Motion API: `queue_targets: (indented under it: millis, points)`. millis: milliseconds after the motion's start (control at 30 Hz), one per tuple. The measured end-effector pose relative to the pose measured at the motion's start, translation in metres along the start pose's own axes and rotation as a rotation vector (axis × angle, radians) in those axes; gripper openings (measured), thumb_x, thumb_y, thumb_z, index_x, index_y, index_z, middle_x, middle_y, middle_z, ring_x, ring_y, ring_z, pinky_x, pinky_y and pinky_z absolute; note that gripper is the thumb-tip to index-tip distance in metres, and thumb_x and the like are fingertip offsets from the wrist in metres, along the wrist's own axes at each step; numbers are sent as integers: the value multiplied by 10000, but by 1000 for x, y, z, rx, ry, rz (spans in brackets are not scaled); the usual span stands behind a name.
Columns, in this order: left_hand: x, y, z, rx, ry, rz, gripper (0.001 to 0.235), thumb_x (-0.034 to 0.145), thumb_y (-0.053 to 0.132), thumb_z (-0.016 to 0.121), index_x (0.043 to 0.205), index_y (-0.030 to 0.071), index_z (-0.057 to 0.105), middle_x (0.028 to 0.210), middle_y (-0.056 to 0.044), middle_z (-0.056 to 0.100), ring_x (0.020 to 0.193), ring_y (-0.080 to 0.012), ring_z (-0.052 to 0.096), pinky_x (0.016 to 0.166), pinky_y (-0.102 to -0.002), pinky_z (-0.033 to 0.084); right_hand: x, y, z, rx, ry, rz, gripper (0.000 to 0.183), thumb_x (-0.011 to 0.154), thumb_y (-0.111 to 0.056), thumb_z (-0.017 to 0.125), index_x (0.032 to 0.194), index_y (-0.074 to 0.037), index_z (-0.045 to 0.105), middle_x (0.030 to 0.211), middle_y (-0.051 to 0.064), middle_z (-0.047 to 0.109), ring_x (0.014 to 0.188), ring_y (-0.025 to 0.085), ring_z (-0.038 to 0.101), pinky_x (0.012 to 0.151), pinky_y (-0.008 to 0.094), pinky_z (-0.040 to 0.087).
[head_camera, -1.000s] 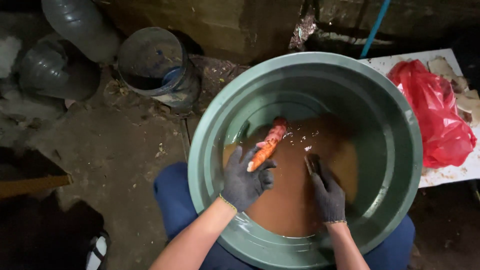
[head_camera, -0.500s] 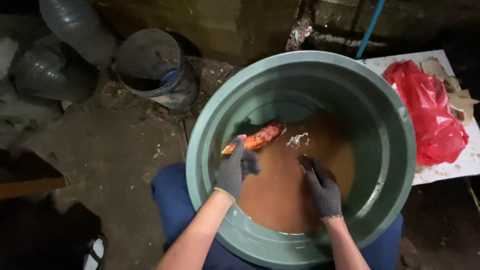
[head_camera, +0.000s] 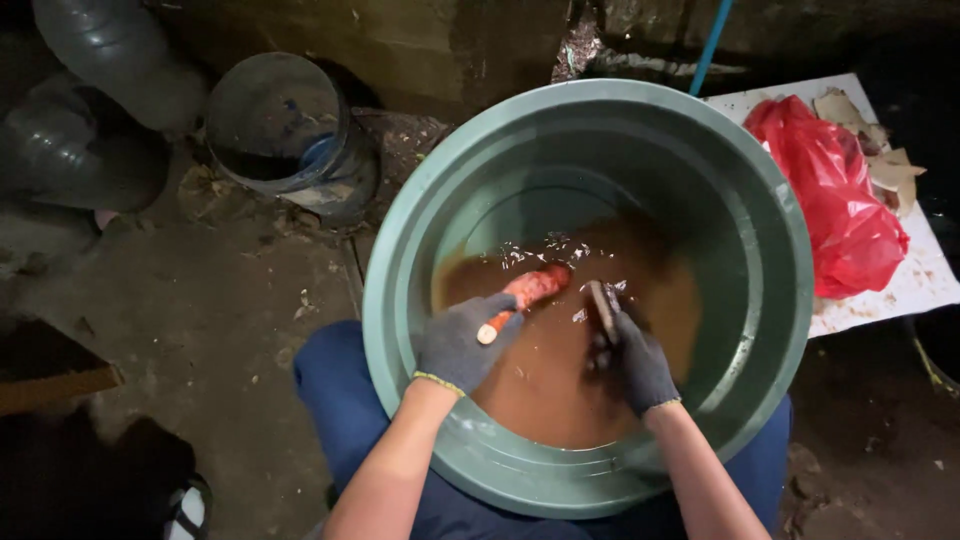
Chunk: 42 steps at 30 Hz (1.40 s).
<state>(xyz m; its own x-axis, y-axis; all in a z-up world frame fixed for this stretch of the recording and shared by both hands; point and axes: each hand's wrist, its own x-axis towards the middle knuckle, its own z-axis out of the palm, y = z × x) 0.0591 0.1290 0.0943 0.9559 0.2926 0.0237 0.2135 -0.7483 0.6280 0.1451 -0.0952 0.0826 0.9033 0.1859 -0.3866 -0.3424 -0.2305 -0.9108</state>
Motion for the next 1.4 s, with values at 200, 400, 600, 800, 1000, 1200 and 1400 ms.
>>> queue_targets:
  millis: [200,400,600,800,1000,1200,1400]
  points:
    - [-8,-5,18,242,-96,228,154,957,465,606,1022,363,701,755,-27,704,717,-258,744,627,-380,605,-27,-51,41,-418,-189,-97,632,968,-421,605,1530,-168,468,1410,304,574,1306,536,509,1177,617,365]
    - [-13,4,19,330,-64,286,124,917,440,646,1032,423,688,738,31,656,679,-207,728,584,-335,580,-5,-9,33,-277,10,-31,526,936,-433,719,1358,-125,664,1270,191,703,1229,392,633,1078,534,496]
    - [-16,-9,24,329,-39,330,108,913,457,654,1016,440,682,754,39,651,686,-192,724,590,-311,579,-16,-35,32,-634,-73,68,619,950,-590,589,1332,-111,673,1205,254,715,1190,435,647,1080,540,484]
    - [-8,-1,10,347,-31,397,97,873,461,689,949,404,708,737,-3,616,665,-246,688,585,-369,563,44,28,-34,-627,63,45,701,957,-729,543,1322,-147,680,1258,172,698,1235,390,603,1085,539,459]
    - [-3,-5,19,453,41,492,119,893,480,674,992,413,684,761,6,561,677,-241,622,568,-382,514,28,40,-60,-488,160,-81,618,1011,-525,546,1277,14,690,1272,283,667,1219,510,580,1066,648,421]
    - [4,5,22,451,97,426,125,907,519,647,946,403,677,718,34,504,658,-206,589,566,-362,483,25,33,-46,-491,180,-246,657,1041,-534,545,1384,25,593,1300,291,646,1240,486,563,1027,647,447]
    - [5,-2,24,419,0,421,209,895,514,658,1022,353,697,731,11,544,654,-227,637,554,-367,512,43,37,-44,-661,132,132,819,954,-691,519,1195,65,723,1151,295,736,1188,476,643,1039,587,477]
